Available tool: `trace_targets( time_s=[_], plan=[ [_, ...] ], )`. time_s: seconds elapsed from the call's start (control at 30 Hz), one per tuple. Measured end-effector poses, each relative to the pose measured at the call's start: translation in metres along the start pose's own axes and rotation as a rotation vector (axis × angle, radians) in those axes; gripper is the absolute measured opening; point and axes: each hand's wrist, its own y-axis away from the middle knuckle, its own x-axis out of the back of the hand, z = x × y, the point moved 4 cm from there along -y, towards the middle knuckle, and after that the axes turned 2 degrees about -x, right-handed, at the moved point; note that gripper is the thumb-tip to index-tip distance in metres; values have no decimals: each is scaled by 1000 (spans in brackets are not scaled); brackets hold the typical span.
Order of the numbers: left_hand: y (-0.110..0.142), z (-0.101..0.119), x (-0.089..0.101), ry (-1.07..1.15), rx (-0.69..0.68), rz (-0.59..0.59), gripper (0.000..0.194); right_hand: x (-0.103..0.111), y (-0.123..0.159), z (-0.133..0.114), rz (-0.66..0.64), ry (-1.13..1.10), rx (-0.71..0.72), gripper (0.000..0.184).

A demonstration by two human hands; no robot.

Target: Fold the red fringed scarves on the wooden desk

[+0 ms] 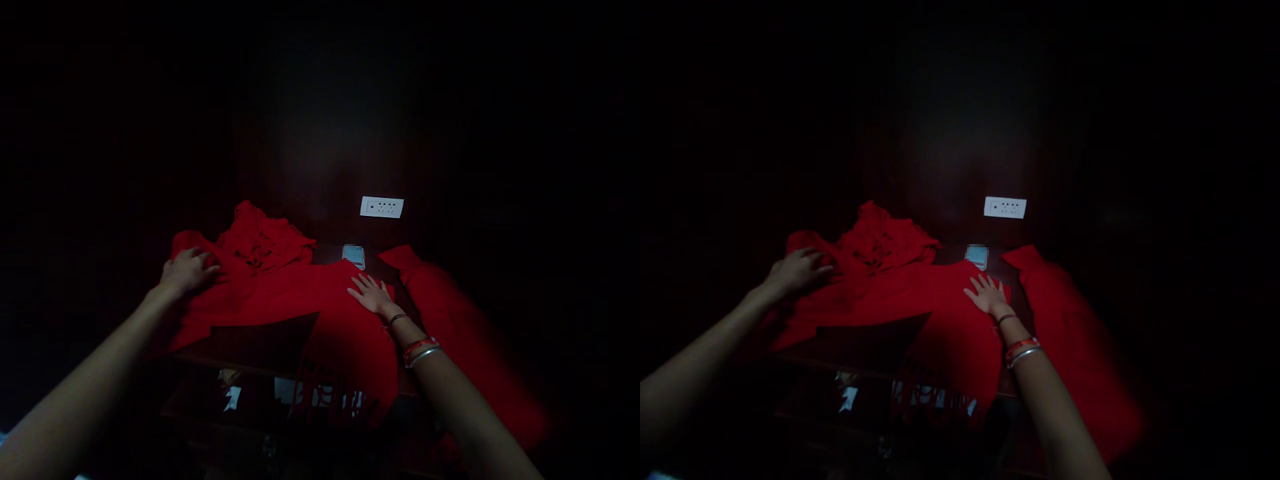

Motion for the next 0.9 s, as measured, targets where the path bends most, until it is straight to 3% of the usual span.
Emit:
trace_targets(
  time_s=[0.1, 0.23, 0.27, 0.33, 0.43, 0.53, 0.6, 0.67, 0.77, 0.83, 0.9],
  plan=[
    [7, -14, 5, -25, 228, -16, 87, -1, -2, 1, 8, 5, 1, 68],
    [11, -13, -6, 8, 411, -188, 91, 0, -3, 1, 29, 16, 7, 67],
    [9, -11, -4, 47, 429, -169, 90, 0, -2, 1, 33, 17, 7, 67],
    [1, -1, 12, 136, 405, -2, 87, 0, -1, 0, 41, 17, 3, 65],
    [-12, 46, 54, 284, 197, 306, 73, 0, 0, -2, 65, -3, 6, 62],
    [-11, 125, 88, 452, -78, 499, 57, 10, -1, -7, 144, -118, 35, 56],
    [0, 184, 91, 516, -284, 554, 48, 26, 0, -8, 246, -378, 24, 52],
    [14, 234, 69, 516, -471, 371, 47, 44, 3, -5, 315, -792, -15, 49],
    [43, 276, 16, 402, -752, -62, 45, 59, 13, -3, 206, -1343, -17, 47],
    [61, 277, -11, 325, -950, -262, 46, 59, 22, -5, 115, -1493, -9, 47],
    [62, 255, -20, 295, -967, -236, 41, 52, 29, -5, 132, -1486, -60, 58]
  ],
)
